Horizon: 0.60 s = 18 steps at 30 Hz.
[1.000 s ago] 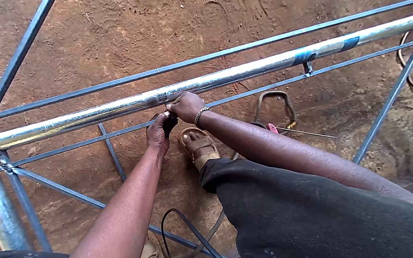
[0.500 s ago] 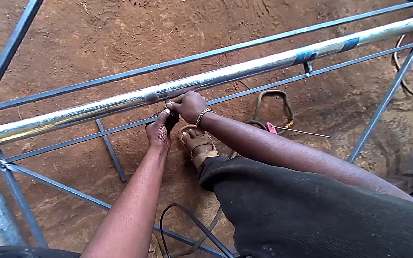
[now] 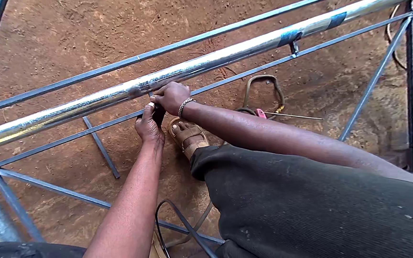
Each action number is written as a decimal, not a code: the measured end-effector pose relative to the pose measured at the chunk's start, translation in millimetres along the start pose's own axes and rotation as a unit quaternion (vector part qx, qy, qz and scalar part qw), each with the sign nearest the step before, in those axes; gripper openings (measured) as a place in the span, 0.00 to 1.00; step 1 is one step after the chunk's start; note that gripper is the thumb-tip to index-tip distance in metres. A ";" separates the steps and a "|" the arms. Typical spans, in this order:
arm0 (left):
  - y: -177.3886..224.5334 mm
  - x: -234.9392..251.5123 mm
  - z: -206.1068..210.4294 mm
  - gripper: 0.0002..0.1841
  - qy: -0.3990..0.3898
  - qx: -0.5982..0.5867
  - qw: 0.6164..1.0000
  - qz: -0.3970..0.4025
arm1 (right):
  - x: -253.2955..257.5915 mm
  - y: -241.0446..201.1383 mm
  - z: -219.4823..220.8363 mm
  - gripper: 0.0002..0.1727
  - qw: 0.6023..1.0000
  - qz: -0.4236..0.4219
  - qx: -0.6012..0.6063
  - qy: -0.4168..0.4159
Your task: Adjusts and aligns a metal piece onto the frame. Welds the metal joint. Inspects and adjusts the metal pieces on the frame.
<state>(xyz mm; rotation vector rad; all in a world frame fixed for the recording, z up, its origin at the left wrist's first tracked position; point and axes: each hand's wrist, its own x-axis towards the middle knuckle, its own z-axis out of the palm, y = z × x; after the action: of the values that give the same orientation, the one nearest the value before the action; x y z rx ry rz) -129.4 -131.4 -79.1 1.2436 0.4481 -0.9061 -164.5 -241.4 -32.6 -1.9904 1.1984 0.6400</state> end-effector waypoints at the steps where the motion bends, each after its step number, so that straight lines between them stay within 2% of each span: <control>1: -0.2 -0.2 0.0 0.09 -0.006 -0.002 1.000 -0.003 | -0.7 0.9 -1.1 0.21 1.000 -0.004 -0.002 -0.003; 5: 5.6 4.4 -7.0 0.13 -0.047 -0.012 0.998 -0.035 | -4.8 9.0 -3.6 0.24 0.998 -0.052 0.036 -0.005; 8: 7.0 6.4 -5.7 0.15 -0.052 0.005 0.997 -0.050 | -9.2 27.6 -5.1 0.22 0.989 -0.086 0.111 0.046; 10: 7.3 7.8 0.1 0.17 -0.033 0.017 0.998 -0.052 | -13.3 41.1 -6.2 0.19 0.984 -0.116 0.114 0.077; 14: 9.3 11.1 -3.9 0.15 -0.034 0.027 0.998 -0.054 | -15.4 64.1 2.0 0.16 0.965 -0.218 0.120 0.088; 18: 9.4 15.2 -9.0 0.12 -0.066 0.012 0.996 -0.054 | -16.5 72.1 2.2 0.15 0.954 -0.255 0.133 0.084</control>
<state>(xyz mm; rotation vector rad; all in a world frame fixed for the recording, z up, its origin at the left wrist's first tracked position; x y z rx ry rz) -111.5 -127.7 -87.2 1.1824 0.4023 -1.0820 -236.4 -253.3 -45.3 -2.0303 0.7590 0.0456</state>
